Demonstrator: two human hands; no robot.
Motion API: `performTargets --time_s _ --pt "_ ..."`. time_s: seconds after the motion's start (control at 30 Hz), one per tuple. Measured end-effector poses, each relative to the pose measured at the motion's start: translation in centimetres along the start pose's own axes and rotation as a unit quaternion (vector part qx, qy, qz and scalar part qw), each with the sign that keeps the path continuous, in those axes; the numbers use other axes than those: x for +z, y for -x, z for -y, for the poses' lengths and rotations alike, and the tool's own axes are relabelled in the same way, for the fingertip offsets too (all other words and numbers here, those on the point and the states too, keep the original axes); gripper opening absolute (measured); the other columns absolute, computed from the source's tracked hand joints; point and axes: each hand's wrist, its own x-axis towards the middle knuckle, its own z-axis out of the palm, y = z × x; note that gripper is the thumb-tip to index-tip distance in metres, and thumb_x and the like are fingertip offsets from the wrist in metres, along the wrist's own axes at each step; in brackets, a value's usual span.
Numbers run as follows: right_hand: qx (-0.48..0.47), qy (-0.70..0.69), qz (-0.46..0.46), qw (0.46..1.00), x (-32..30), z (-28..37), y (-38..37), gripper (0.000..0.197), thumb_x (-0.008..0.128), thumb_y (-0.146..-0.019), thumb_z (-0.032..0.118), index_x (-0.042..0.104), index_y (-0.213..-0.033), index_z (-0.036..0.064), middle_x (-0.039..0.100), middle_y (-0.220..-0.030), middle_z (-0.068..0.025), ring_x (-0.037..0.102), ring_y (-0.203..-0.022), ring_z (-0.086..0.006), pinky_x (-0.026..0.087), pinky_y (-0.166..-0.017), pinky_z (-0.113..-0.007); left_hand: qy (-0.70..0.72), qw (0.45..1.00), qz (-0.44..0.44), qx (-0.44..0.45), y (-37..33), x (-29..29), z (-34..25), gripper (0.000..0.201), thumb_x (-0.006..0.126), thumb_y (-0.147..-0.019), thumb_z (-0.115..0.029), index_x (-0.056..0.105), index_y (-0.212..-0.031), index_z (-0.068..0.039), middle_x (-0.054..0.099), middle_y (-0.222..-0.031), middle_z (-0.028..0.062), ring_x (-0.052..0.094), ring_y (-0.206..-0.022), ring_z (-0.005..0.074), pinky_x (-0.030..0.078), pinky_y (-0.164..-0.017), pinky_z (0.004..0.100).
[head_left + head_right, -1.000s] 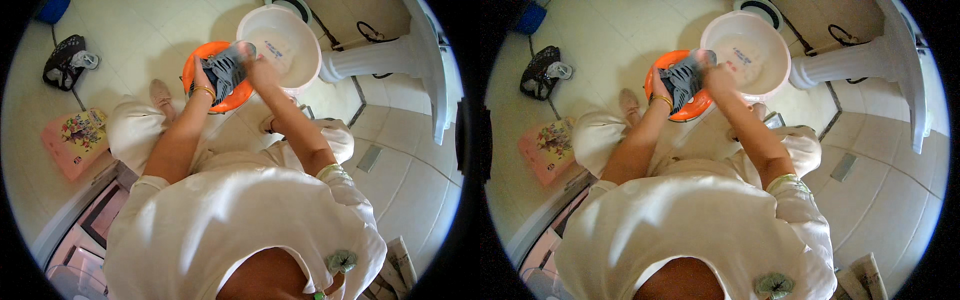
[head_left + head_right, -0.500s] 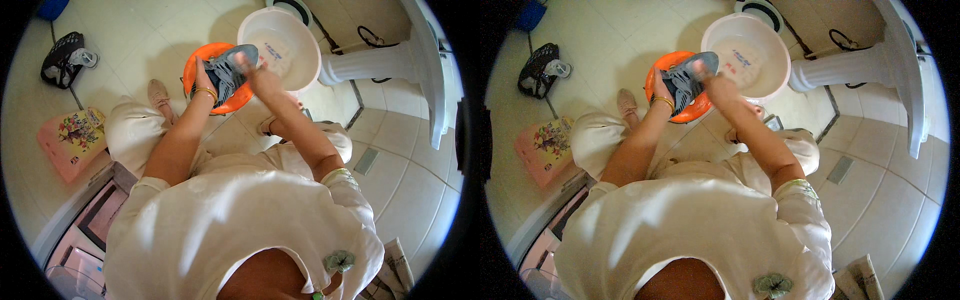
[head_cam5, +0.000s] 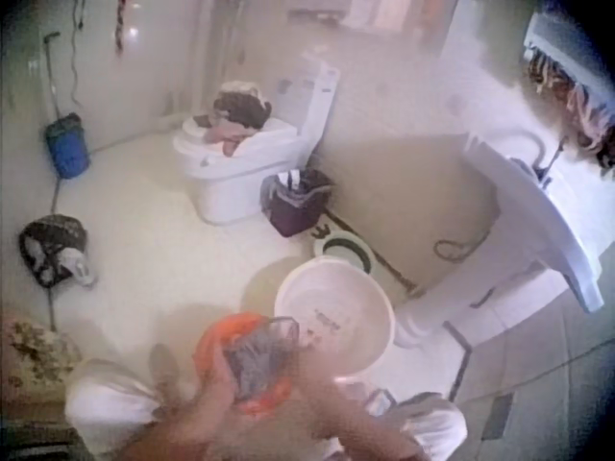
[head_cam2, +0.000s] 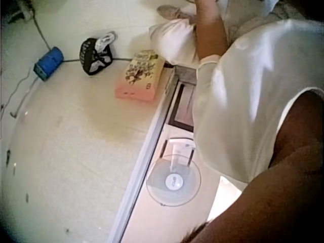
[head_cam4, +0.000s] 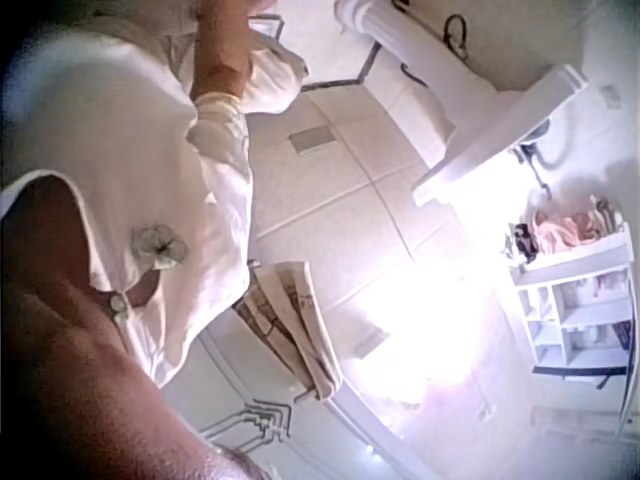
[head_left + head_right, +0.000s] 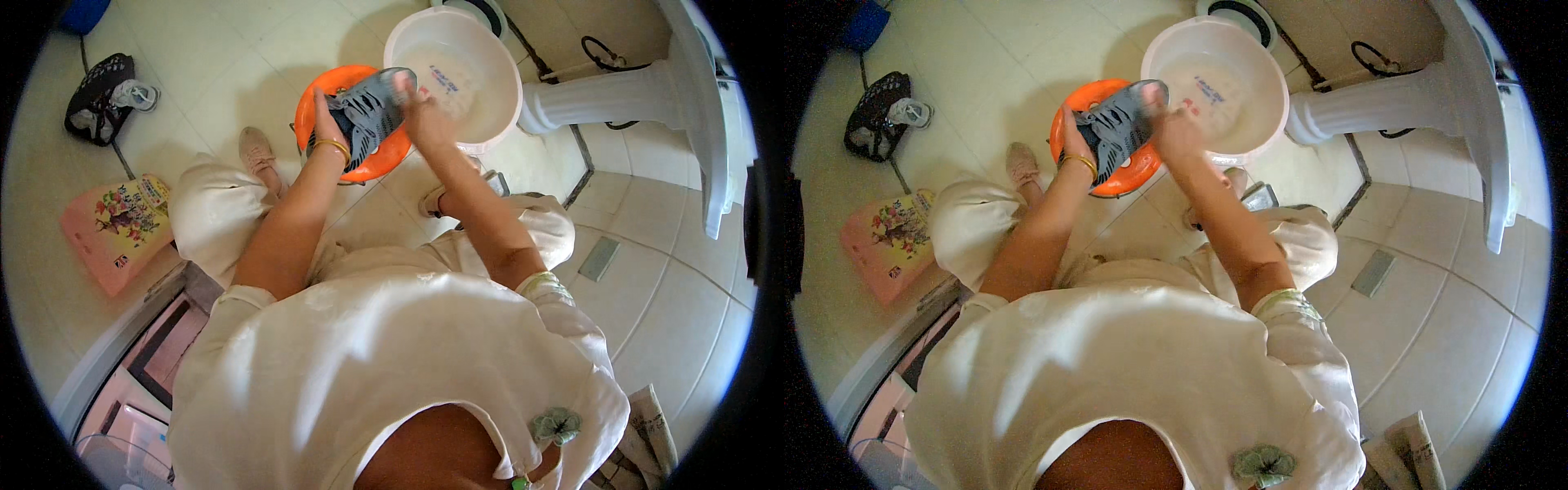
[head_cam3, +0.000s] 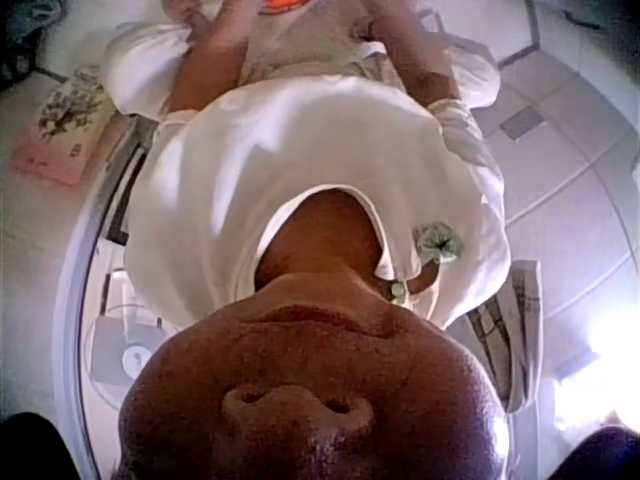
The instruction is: The person scrubs the exterior surfaces and sole of a shoe using a brush and soapy water while sitting on the floor.
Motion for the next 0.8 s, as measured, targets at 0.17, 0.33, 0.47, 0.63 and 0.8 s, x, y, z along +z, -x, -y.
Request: performTargets --time_s 0.17,0.33,0.47,0.63,0.8 --pt "-0.039 -0.020 0.177 0.983 -2.8 2.7 2.8 0.046 0.040 -0.089 0.031 0.030 -0.134 0.0255 0.056 -0.091 -0.0223 0.059 -0.074 -0.0378 0.048 -0.067 -0.045 -0.001 0.999 -0.024 0.025 -0.4 -0.9 0.1 0.075 0.037 -0.079 -0.066 0.047 -0.117 -0.002 0.053 -0.117 0.0126 0.053 -0.102 0.0292 0.040 -0.091 0.0416" --pt "0.051 -0.015 0.007 0.999 -0.2 -1.2 -0.6 0.047 0.042 -0.088 0.029 0.030 -0.134 0.0256 0.055 -0.089 -0.0243 0.059 -0.070 -0.0376 0.048 -0.062 -0.045 -0.042 0.997 -0.060 0.034 1.4 1.7 0.0 0.074 0.036 -0.080 -0.065 0.047 -0.117 -0.002 0.053 -0.116 0.0132 0.054 -0.101 0.0294 0.041 -0.090 0.0415" --pt "0.005 -0.027 0.118 0.993 -0.7 3.0 2.6 0.051 0.042 -0.086 0.025 0.027 -0.135 0.0236 0.054 -0.094 -0.0223 0.059 -0.080 -0.0360 0.049 -0.068 -0.044 0.001 1.000 -0.004 -0.012 0.6 -0.4 -0.3 0.074 0.036 -0.080 -0.065 0.047 -0.117 -0.002 0.052 -0.117 0.0141 0.054 -0.101 0.0295 0.041 -0.090 0.0419" --pt "0.041 -0.036 0.065 0.996 -1.0 -2.8 -0.7 0.049 0.042 -0.087 0.027 0.028 -0.134 0.0269 0.054 -0.096 -0.0241 0.059 -0.077 -0.0364 0.048 -0.067 -0.045 -0.030 0.999 -0.040 -0.003 1.4 1.6 -0.1 0.078 0.037 -0.078 -0.067 0.042 -0.124 -0.004 0.048 -0.123 0.0133 0.047 -0.110 0.0304 0.036 -0.094 0.0434" --pt "0.098 -0.015 0.035 0.994 -0.8 0.5 -1.0 0.047 0.041 -0.087 0.025 0.030 -0.133 0.0258 0.054 -0.101 -0.0255 0.059 -0.081 -0.0374 0.048 -0.069 -0.045 -0.009 1.000 0.001 0.006 -0.3 -0.5 0.2 0.078 0.037 -0.078 -0.067 0.044 -0.122 -0.003 0.049 -0.122 0.0130 0.048 -0.108 0.0307 0.037 -0.094 0.0435"
